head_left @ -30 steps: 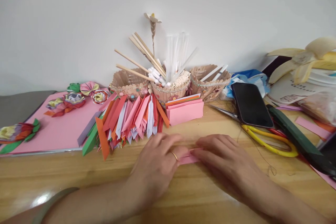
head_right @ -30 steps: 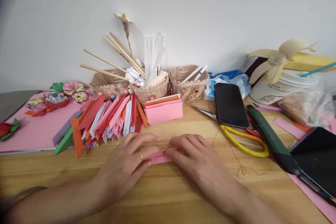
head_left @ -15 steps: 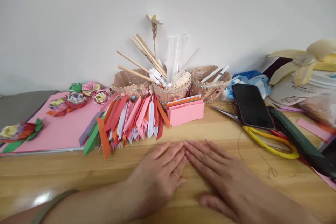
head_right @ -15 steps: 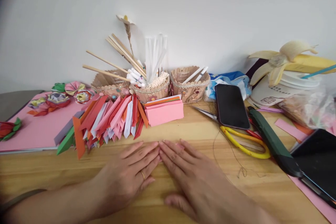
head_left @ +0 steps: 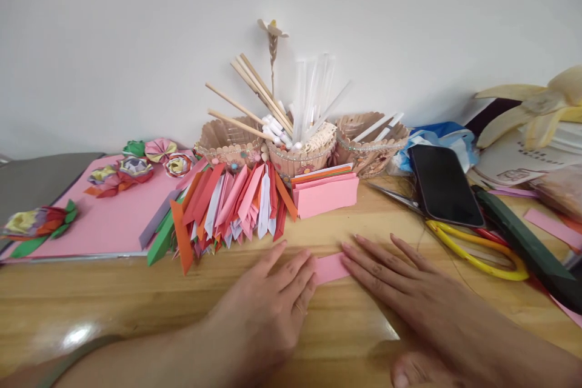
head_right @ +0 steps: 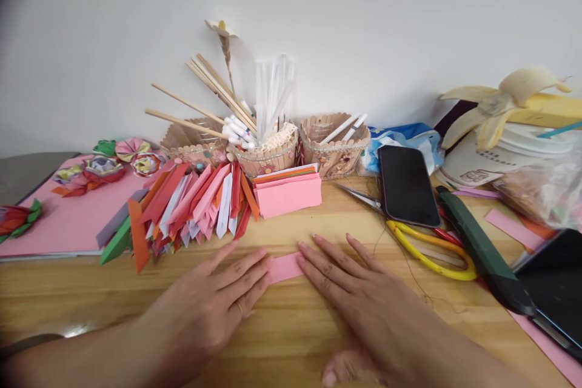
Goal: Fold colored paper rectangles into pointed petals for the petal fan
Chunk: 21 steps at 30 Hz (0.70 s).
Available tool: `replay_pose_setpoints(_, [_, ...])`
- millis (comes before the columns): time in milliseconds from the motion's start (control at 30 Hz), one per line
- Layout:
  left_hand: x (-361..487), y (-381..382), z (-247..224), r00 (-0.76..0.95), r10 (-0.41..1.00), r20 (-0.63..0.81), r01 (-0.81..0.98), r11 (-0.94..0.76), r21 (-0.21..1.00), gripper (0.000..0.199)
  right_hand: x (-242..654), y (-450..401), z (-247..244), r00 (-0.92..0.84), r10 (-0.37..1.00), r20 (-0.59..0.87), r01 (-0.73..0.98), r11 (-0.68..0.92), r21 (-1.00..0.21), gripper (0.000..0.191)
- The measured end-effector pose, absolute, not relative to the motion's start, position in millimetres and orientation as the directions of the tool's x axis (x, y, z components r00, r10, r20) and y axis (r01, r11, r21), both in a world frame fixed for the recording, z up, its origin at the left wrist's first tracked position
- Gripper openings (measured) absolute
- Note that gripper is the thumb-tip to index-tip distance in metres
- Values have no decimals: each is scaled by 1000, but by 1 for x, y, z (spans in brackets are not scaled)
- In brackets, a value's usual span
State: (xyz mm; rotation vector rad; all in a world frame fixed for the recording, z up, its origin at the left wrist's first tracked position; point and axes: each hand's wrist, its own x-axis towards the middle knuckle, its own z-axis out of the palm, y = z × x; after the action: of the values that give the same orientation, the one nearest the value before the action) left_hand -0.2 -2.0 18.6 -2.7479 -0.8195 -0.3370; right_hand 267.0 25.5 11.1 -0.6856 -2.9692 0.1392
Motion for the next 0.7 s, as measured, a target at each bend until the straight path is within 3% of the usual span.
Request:
replay_pose_setpoints(167, [-7,-2,26,846,495,198,528,-829,-184,35,277,27,1,-893,449,16,441,882,-164,110])
replay_pose_setpoints(333, [-8,-3,27,865,476,158,501,-840,-210,33,275,30,5,-891,452,48,439,883,-168,104])
replay_pose_setpoints(400, [-6,-3,26,858,475,194,511,-829,-229,32,270,31,12,-887,454,88,443,888,-119,88])
replay_pose_setpoints(533, [-1,-6,21,817,453,358,546,-806,-226,22,258,29,26,-860,486,154,490,871,-14,37])
replay_pose_setpoints(700, [5,-7,12,756,432,491,564,-811,-154,21,246,22,31,-814,547,198,527,837,-144,28])
